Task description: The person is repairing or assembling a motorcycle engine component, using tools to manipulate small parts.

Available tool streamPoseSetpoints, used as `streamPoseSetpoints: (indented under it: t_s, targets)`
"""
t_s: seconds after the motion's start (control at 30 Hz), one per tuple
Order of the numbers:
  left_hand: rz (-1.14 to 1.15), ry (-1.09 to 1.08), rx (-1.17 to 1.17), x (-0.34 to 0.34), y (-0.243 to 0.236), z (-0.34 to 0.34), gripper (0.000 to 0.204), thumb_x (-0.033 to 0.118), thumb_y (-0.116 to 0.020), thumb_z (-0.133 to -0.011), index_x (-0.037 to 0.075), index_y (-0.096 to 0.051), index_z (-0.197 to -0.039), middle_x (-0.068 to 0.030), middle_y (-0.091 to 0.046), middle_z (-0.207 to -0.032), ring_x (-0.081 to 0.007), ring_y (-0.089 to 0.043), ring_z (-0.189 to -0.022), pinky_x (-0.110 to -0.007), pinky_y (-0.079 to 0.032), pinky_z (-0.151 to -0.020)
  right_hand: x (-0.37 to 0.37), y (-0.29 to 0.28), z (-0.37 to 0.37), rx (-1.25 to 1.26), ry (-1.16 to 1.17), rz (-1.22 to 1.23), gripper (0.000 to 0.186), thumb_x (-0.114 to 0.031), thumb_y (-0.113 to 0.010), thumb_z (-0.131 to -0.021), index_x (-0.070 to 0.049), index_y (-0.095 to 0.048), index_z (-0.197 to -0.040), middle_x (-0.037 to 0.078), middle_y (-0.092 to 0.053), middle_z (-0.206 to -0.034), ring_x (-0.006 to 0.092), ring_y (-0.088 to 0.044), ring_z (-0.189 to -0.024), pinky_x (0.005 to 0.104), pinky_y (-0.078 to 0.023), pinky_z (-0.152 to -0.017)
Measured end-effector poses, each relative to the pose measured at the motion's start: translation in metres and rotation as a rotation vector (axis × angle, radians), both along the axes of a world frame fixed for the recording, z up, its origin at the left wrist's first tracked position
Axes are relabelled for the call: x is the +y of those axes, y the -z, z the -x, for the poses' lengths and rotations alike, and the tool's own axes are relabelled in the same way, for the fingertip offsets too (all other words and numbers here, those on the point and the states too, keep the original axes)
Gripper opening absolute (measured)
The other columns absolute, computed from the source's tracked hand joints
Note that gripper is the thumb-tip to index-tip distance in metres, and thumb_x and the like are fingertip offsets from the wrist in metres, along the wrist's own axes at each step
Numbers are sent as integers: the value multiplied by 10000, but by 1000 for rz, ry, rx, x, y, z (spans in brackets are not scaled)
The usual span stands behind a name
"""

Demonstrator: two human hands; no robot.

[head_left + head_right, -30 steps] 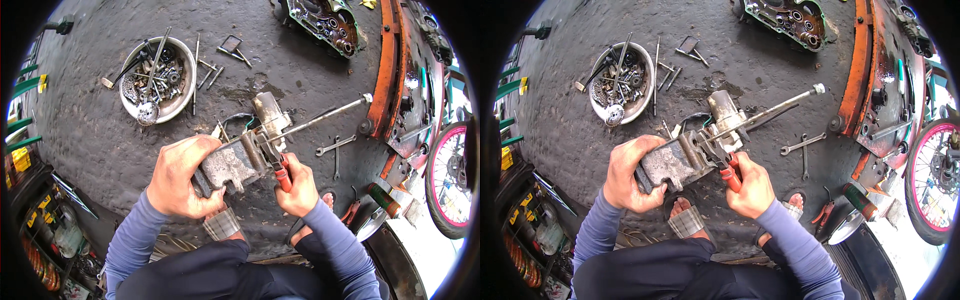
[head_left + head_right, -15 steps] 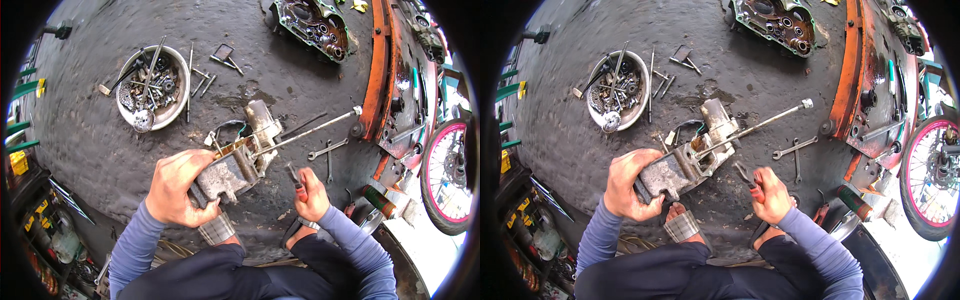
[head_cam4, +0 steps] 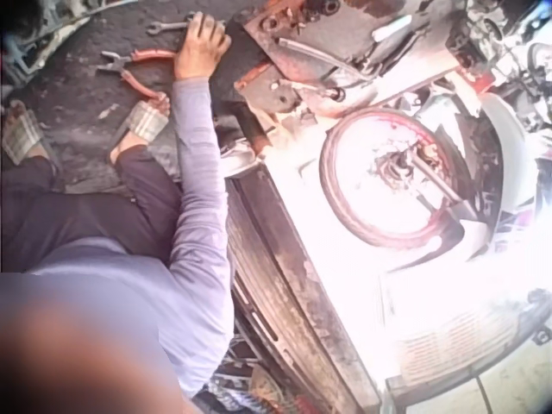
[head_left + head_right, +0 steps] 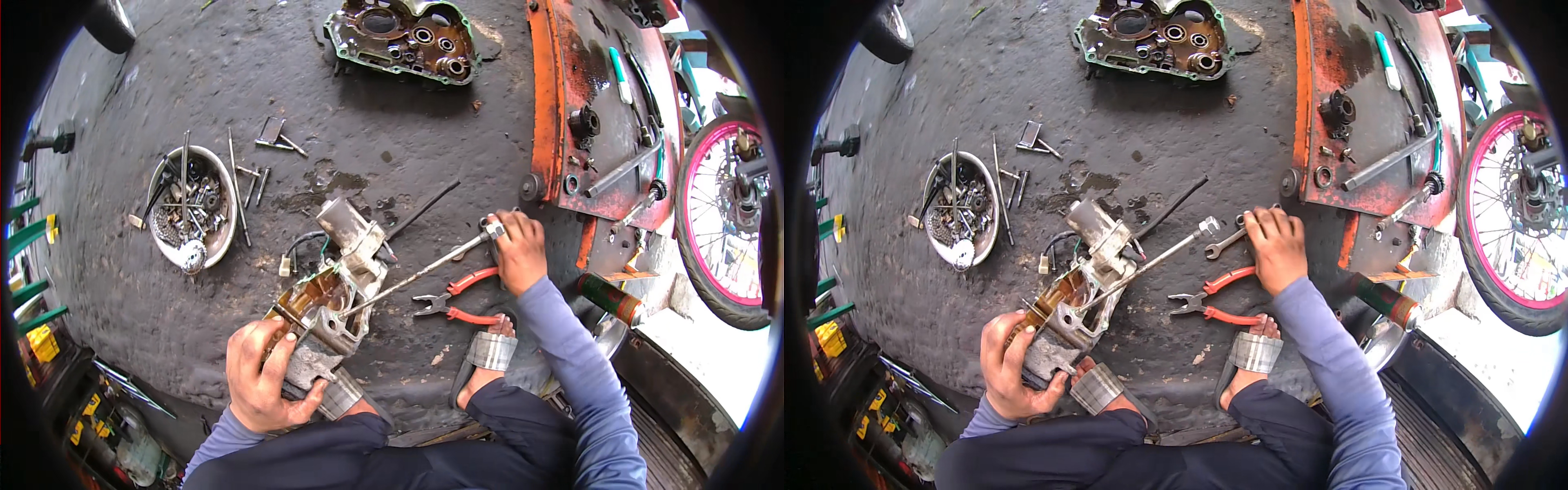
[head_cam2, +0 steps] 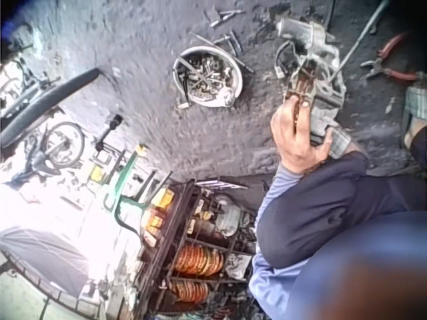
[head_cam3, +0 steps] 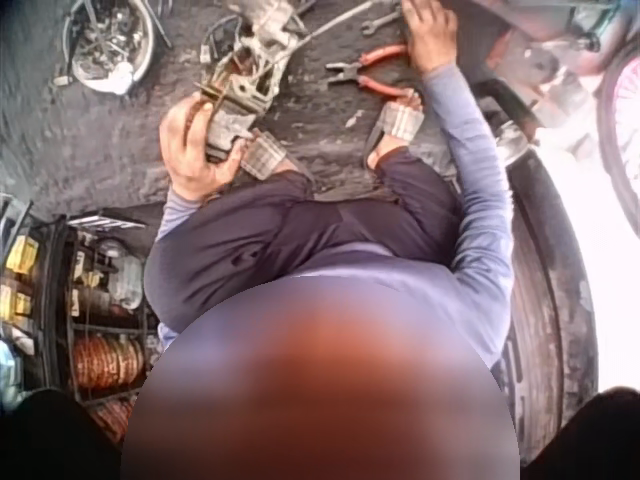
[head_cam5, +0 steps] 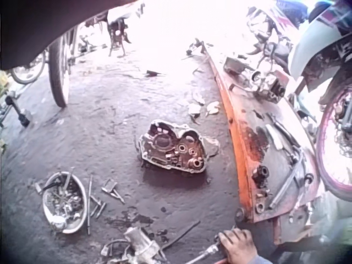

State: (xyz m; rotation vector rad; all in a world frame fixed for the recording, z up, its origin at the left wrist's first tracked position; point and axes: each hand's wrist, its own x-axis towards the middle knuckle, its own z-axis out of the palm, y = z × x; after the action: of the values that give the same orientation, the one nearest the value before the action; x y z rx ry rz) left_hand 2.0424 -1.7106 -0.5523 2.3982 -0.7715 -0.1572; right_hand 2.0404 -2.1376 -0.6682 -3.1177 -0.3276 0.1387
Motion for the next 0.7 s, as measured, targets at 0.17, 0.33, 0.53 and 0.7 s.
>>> streamPoseSetpoints:
  t_s: [0.17, 0.33, 0.53, 0.7]
  targets:
    - [-22, -44, -69, -9, -9, -4, 669, 381, -742, -695, -2, -541, -1205, -267, -527, -1232, -430, -548, -1051, -557, -441, -889, -11, 3, 1, 280, 39, -68, 224, -94, -634, -786, -64, -580, -1001, 110, -570, -991, 291, -554, -966, 472, -427, -872]
    - [19, -117, -88, -14, 5, -9, 553, 391, -764, -661, 41, -641, -1071, -166, -611, -1078, -344, -611, -917, -461, -459, -791, 27, -55, 7, 380, 516, -826, 118, -25, -531, -891, 8, -560, -1001, 153, -563, -827, 258, -549, -679, 358, -461, -660]
    - [44, -149, -174, -11, 7, 1, 522, 425, -763, -695, 59, -655, -1050, -134, -623, -1041, -314, -616, -851, -425, -473, -717, 82, -123, -25, 38, 293, -806, 141, -15, -525, -940, 28, -577, -1064, 110, -552, -833, 187, -529, -664, 314, -453, -637]
    - [74, -111, -165, -13, 12, 5, 570, 416, -771, -702, 40, -634, -1107, -175, -614, -1061, -355, -611, -854, -442, -479, -734, 74, -127, -38, -146, 165, -681, 139, 1, -608, -896, 40, -678, -1009, 47, -575, -818, 159, -539, -674, 284, -468, -674]
